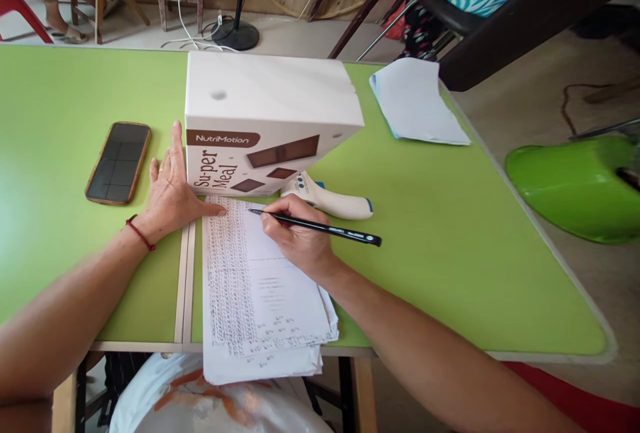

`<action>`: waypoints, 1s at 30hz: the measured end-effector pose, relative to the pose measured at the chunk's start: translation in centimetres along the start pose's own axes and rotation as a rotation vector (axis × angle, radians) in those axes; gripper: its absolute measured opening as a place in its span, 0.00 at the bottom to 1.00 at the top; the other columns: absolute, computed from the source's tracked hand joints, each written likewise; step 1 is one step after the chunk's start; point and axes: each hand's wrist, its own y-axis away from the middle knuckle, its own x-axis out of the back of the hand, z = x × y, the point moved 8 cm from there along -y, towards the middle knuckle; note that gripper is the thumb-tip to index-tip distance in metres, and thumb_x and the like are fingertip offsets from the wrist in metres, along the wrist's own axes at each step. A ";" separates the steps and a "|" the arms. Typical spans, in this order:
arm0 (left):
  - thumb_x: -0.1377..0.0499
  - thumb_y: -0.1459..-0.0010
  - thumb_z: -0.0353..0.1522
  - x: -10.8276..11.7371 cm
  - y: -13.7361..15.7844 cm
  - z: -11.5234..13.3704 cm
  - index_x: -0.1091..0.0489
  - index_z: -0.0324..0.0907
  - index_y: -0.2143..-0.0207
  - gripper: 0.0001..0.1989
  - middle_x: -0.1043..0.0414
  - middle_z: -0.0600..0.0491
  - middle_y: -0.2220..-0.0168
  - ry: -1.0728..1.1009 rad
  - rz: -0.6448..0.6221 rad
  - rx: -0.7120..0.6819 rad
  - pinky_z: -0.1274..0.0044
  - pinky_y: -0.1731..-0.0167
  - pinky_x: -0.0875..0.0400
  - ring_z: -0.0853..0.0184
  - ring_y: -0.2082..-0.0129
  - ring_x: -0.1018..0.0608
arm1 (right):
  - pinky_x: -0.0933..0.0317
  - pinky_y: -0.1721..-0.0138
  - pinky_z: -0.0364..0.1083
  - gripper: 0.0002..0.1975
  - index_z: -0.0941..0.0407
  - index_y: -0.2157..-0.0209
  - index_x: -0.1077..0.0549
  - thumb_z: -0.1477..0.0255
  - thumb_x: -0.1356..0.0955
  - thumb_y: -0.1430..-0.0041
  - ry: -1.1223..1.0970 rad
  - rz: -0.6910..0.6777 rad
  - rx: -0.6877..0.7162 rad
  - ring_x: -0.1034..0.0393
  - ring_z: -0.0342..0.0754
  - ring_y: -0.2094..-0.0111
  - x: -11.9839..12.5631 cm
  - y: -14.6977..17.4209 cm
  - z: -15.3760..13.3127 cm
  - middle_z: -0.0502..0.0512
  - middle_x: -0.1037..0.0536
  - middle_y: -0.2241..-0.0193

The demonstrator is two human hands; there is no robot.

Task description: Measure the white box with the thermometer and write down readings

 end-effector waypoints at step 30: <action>0.19 0.71 0.46 0.3 0.1 1.1 0.53 0.50 0.28 0.71 0.46 0.38 0.29 -0.149 -0.062 0.088 0.41 0.30 0.62 0.32 0.29 0.43 | 0.42 0.79 0.41 0.07 0.52 0.75 0.33 0.75 0.33 0.44 -0.002 0.029 0.010 0.39 0.39 0.81 0.2 -0.1 0.0 0.43 0.30 0.82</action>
